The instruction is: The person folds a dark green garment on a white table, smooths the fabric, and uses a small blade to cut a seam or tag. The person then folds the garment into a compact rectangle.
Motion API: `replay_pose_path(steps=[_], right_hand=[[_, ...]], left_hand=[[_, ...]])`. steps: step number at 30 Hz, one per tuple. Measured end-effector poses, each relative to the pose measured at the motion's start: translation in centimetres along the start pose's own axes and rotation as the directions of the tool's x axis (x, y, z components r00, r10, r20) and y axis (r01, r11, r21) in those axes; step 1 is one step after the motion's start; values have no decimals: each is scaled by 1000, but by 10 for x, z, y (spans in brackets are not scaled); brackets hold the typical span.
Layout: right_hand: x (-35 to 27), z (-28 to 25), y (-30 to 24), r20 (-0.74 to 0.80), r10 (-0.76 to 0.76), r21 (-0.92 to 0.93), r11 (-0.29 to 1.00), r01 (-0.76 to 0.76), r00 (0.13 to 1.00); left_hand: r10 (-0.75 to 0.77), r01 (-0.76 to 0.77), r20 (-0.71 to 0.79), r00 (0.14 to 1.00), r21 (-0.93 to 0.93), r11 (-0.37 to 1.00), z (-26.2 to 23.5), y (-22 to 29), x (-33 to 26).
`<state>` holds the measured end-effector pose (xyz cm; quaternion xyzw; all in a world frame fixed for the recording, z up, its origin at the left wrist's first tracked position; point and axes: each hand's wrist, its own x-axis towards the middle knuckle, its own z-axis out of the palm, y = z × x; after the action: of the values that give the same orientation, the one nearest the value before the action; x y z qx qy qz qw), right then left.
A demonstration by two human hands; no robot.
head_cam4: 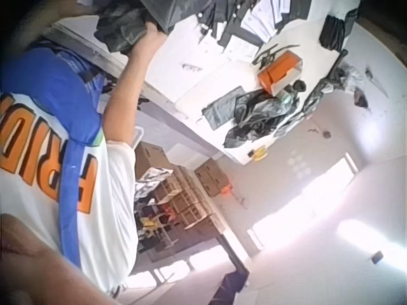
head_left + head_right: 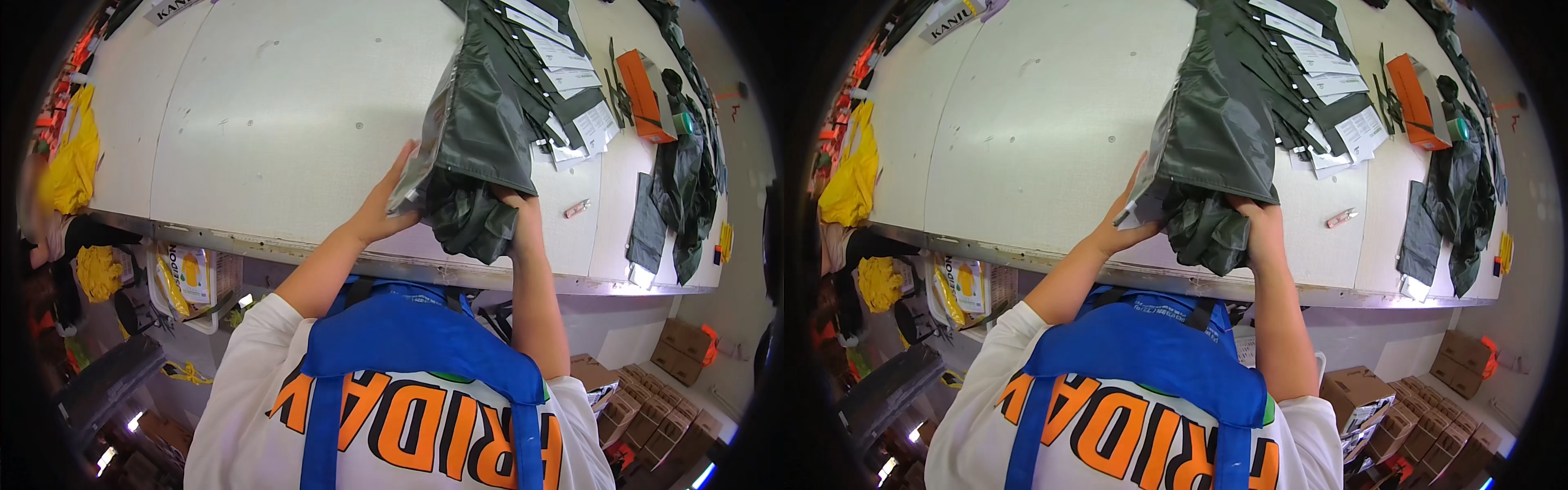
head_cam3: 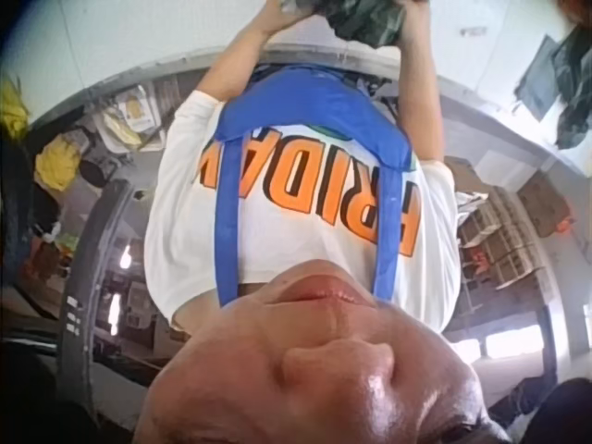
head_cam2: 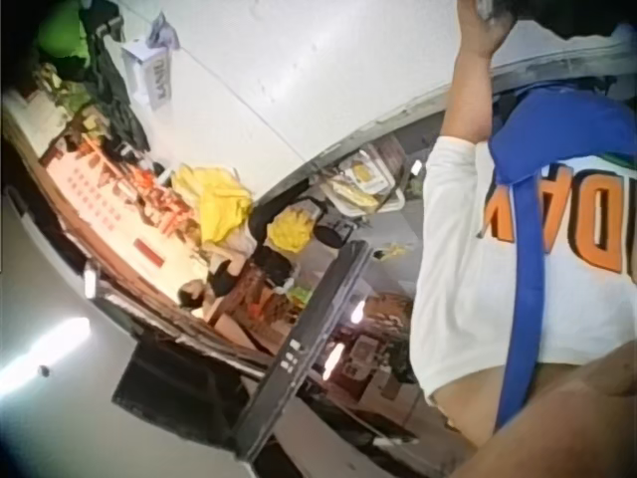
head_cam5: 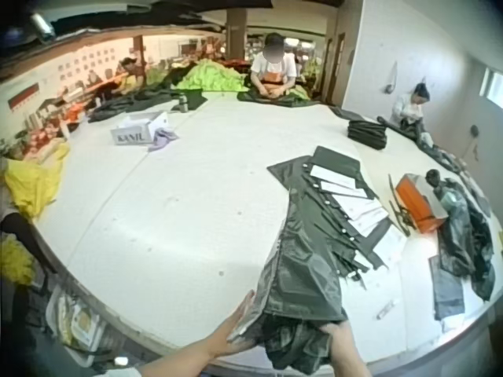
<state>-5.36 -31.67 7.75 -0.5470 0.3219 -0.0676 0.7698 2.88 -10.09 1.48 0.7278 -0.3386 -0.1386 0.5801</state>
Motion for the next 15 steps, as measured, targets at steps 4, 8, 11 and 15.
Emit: replay_pose_path(steps=[4, 8, 11, 15], right_hand=[[12, 16, -1, -55, -152, -184, 973, 140, 987], [20, 12, -10, -76, -47, 166, 984, 59, 996], [36, 6, 4, -117, -302, -441, 869, 223, 946], [51, 5, 14, -113, 247, -576, 773, -266, 963]], left_hand=[[-247, 261, 96, 964, -190, 946, 22, 10, 2], [-257, 270, 104, 961, -133, 954, 31, 18, -20], [-248, 304, 221, 943, -274, 912, 45, -10, -42], [-406, 721, 615, 676, -666, 192, 11, -38, -40]])
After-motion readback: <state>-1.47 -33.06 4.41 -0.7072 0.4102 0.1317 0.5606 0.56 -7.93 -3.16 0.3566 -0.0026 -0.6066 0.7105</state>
